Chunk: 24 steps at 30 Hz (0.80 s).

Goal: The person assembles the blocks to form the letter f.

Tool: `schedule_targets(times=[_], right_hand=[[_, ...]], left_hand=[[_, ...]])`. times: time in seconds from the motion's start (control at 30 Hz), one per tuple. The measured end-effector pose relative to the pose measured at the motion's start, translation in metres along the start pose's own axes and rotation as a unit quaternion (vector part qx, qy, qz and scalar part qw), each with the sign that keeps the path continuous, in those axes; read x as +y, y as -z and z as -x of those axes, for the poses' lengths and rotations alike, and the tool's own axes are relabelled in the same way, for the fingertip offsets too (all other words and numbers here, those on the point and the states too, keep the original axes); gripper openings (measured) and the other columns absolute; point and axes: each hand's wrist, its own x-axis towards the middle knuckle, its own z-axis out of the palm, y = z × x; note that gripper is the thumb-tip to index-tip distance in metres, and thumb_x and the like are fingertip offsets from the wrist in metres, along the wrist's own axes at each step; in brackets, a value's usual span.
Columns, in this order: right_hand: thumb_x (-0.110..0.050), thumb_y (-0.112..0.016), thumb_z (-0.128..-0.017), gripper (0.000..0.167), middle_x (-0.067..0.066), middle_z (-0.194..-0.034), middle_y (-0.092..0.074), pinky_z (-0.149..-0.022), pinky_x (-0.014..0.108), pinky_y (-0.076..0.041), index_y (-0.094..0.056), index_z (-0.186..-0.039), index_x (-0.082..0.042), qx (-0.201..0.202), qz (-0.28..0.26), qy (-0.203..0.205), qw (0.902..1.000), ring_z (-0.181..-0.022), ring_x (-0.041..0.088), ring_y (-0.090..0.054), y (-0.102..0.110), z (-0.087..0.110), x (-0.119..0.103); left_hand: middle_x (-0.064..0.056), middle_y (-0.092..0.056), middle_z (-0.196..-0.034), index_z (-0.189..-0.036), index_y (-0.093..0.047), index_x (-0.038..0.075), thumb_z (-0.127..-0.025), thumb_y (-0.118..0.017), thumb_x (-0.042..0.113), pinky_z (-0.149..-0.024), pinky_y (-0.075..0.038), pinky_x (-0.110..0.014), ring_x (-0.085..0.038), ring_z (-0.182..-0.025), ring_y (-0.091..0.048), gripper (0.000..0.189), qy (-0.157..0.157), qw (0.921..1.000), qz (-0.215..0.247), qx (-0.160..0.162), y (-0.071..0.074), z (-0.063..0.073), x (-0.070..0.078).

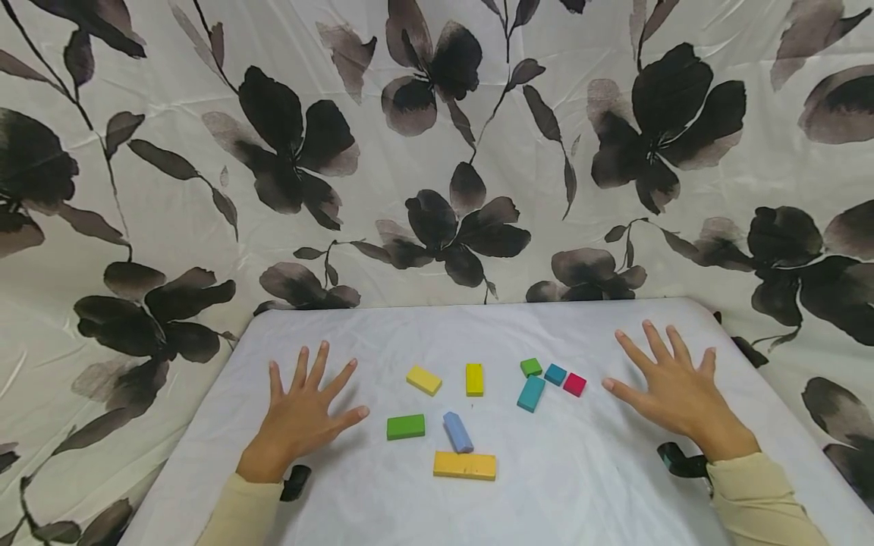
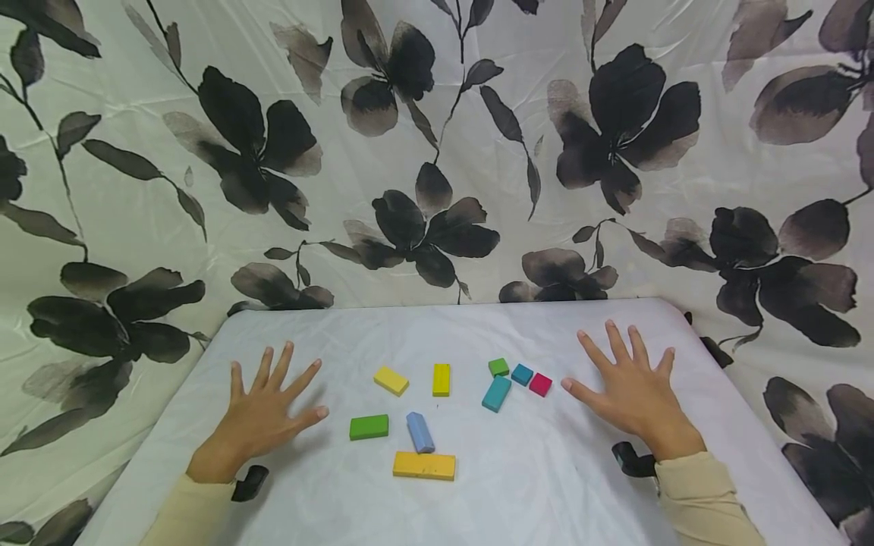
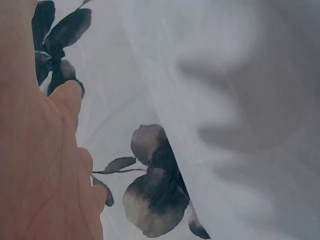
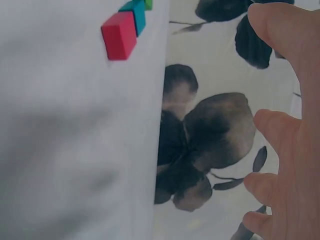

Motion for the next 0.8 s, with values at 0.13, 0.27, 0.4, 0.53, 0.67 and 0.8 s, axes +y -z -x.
schedule_targets(times=[0.13,0.27,0.4,0.53,0.67,0.8], right_hand=[[-0.075,-0.047,-0.090,0.092,0.028,-0.162,-0.013,-0.095,0.085,0.010,-0.026,-0.160,-0.020,-0.002,-0.006,0.002,1.0000,-0.144,0.056,-0.005,-0.005,-0.001,-0.006],[-0.076,-0.046,-0.089,0.092,0.028,-0.162,-0.015,-0.096,0.085,0.010,-0.027,-0.160,-0.020,-0.005,-0.017,0.007,0.9998,-0.144,0.056,-0.007,-0.011,-0.003,-0.013],[-0.076,-0.046,-0.090,0.091,0.026,-0.162,-0.018,-0.098,0.085,0.005,-0.028,-0.160,-0.021,-0.003,-0.021,0.016,0.9996,-0.144,0.054,-0.012,-0.016,-0.005,-0.020],[-0.074,-0.048,-0.090,0.088,0.025,-0.161,-0.023,-0.100,0.084,-0.001,-0.030,-0.159,-0.022,0.004,-0.020,0.024,0.9995,-0.143,0.052,-0.017,-0.020,-0.006,-0.026],[-0.073,-0.049,-0.091,0.086,0.024,-0.160,-0.027,-0.102,0.082,-0.007,-0.033,-0.158,-0.022,0.010,-0.027,0.028,0.9992,-0.142,0.051,-0.022,-0.023,-0.007,-0.032],[-0.073,-0.048,-0.091,0.085,0.023,-0.158,-0.030,-0.104,0.079,-0.012,-0.034,-0.158,-0.022,0.012,-0.043,0.033,0.9985,-0.140,0.049,-0.027,-0.028,-0.008,-0.038]], left_hand=[[-0.018,-0.012,-0.165,-0.156,-0.039,0.028,-0.088,-0.042,0.081,-0.106,0.018,-0.071,-0.048,-0.149,-0.004,0.086,-0.002,1.0000,-0.002,0.003,-0.004,0.000,0.005],[-0.019,-0.022,-0.163,-0.153,-0.044,0.026,-0.087,-0.042,0.082,-0.106,0.019,-0.071,-0.048,-0.149,-0.010,0.087,0.003,1.0000,-0.005,0.005,-0.008,-0.001,0.008],[-0.020,-0.033,-0.158,-0.149,-0.051,0.023,-0.087,-0.042,0.082,-0.107,0.014,-0.073,-0.047,-0.147,-0.019,0.086,0.006,0.9999,-0.004,0.008,-0.013,-0.002,0.012],[-0.019,-0.042,-0.153,-0.145,-0.056,0.020,-0.087,-0.045,0.081,-0.107,0.006,-0.076,-0.045,-0.144,-0.029,0.084,-0.002,0.9998,0.005,0.017,-0.016,-0.004,0.014],[-0.017,-0.048,-0.149,-0.144,-0.057,0.020,-0.089,-0.043,0.080,-0.107,0.000,-0.077,-0.042,-0.140,-0.036,0.083,-0.010,0.9997,0.008,0.019,-0.020,-0.006,0.017],[-0.016,-0.053,-0.144,-0.140,-0.061,0.018,-0.090,-0.045,0.078,-0.106,-0.005,-0.078,-0.041,-0.135,-0.043,0.079,-0.019,0.9991,0.020,0.031,-0.023,-0.009,0.022]])
